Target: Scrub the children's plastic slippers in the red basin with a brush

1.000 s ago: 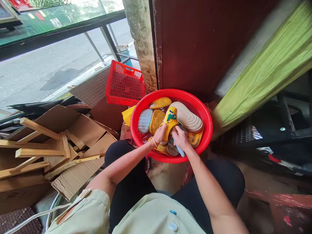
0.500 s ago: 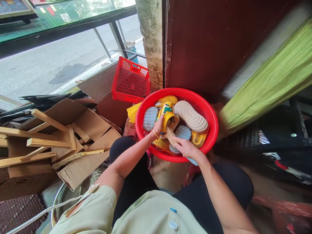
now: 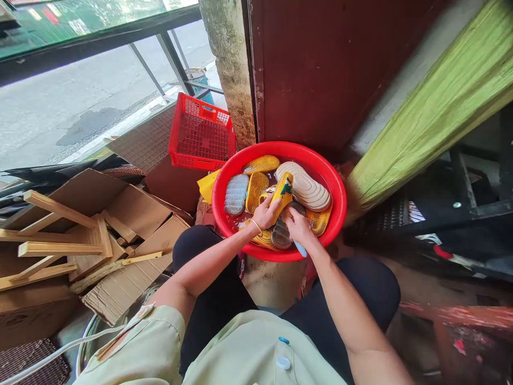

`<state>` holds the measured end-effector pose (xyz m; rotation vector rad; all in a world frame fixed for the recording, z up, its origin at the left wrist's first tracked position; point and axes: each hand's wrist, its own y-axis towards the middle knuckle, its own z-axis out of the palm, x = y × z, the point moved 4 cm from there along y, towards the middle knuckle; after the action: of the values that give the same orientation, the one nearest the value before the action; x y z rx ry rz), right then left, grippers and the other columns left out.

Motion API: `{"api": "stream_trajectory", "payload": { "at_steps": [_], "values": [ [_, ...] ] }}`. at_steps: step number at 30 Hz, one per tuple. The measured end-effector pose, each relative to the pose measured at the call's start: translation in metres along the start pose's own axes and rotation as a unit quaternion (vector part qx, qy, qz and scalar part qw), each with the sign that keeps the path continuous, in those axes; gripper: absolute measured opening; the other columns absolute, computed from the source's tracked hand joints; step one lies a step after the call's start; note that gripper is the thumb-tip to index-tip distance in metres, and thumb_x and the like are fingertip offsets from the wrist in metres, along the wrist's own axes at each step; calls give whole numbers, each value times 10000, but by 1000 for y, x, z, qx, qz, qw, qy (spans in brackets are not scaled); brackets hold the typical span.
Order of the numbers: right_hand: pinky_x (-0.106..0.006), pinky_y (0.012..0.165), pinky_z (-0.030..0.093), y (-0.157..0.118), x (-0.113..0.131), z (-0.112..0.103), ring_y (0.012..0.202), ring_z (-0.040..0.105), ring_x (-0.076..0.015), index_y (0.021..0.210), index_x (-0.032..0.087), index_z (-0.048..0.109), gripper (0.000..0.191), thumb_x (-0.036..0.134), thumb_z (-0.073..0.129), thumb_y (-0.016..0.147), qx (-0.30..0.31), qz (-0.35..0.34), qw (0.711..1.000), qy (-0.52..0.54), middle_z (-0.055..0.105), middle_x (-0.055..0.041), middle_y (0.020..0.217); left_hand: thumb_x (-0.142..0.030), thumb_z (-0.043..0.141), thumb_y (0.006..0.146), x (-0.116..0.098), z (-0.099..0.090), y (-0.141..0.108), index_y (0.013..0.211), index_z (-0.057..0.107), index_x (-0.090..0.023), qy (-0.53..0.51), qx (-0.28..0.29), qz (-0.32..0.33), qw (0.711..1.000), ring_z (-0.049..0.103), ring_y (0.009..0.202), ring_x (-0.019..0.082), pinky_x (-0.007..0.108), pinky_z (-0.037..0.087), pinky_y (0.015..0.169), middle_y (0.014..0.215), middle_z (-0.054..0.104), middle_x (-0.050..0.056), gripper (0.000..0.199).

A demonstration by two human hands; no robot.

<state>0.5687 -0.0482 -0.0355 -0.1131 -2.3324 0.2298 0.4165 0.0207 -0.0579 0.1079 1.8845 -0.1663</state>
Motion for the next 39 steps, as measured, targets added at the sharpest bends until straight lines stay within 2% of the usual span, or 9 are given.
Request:
{"api": "stream_trajectory", "payload": {
  "at_steps": [5, 8, 12, 18, 23, 26, 29, 34, 39],
  "values": [
    [-245, 465, 480, 0, 4, 9, 453, 600, -142, 1509, 257, 573, 515, 370, 458, 1020, 105, -26, 992, 70, 746, -13, 820, -617, 595, 950, -4, -24, 13, 1447, 617, -209, 53, -53, 30, 997, 621, 1318, 335, 445, 452, 1136, 1392, 690, 115, 643],
    [-240, 539, 516, -15, 2, 5, 562, 667, -158, 1498, 273, 598, 518, 345, 509, 993, 139, -57, 987, 46, 780, -20, 888, -616, 590, 955, -6, -44, 28, 1474, 588, -192, 71, -88, 41, 993, 600, 1342, 331, 433, 439, 1141, 1438, 656, 129, 670],
    [-290, 807, 563, -34, -10, -18, 941, 748, -229, 1464, 276, 642, 497, 357, 549, 983, 97, -82, 992, -15, 792, -68, 1174, -615, 574, 960, -1, -65, 47, 1481, 562, -196, 109, -95, 25, 989, 631, 1291, 321, 426, 460, 1096, 1393, 681, 129, 668],
    [-281, 692, 530, -42, -40, -70, 750, 728, -217, 1561, 209, 529, 578, 405, 465, 1021, -16, 1, 999, -39, 801, -72, 914, -388, 556, 971, -4, -90, 51, 1373, 622, -218, 296, -162, 14, 941, 575, 1335, 348, 515, 398, 1146, 1362, 687, 141, 442],
    [-285, 722, 513, -47, -39, -83, 719, 718, -211, 1547, 209, 543, 565, 407, 464, 1023, -31, -8, 998, -57, 783, -55, 828, -407, 489, 1018, -33, -33, 0, 1368, 617, -196, 336, -21, 197, 921, 629, 1244, 274, 418, 462, 1109, 1317, 690, 136, 429],
    [-290, 745, 512, -45, -34, -82, 735, 722, -216, 1548, 203, 543, 564, 396, 473, 1022, -34, -17, 997, -70, 787, -59, 823, -573, 581, 965, -27, 24, -37, 1508, 489, -178, 364, 150, 190, 899, 678, 1176, 272, 368, 544, 978, 1347, 666, 156, 677],
    [-290, 736, 518, -40, -32, -79, 765, 727, -221, 1552, 195, 537, 571, 386, 472, 1018, -35, -14, 997, -65, 798, -72, 876, -706, 724, 802, -15, 57, -50, 1578, 378, -110, 449, 185, 154, 860, 535, 1389, 392, 460, 456, 1119, 1544, 492, 260, 1038],
    [-301, 718, 534, -38, -37, -74, 787, 725, -230, 1540, 214, 553, 567, 395, 482, 1008, -37, -13, 998, -39, 803, -76, 944, -587, 792, 755, -4, 63, -29, 1589, 376, -141, 452, 194, 102, 865, 429, 1473, 447, 519, 426, 1137, 1681, 288, 267, 1033],
    [-308, 728, 539, -42, -47, -75, 791, 724, -232, 1534, 234, 563, 560, 382, 515, 997, -39, -5, 999, -20, 795, -57, 908, -339, 698, 772, 10, 36, 6, 1273, 698, -187, 312, 215, 36, 925, 680, 1161, 369, 446, 525, 995, 1260, 709, 169, 523]
  ]
}}
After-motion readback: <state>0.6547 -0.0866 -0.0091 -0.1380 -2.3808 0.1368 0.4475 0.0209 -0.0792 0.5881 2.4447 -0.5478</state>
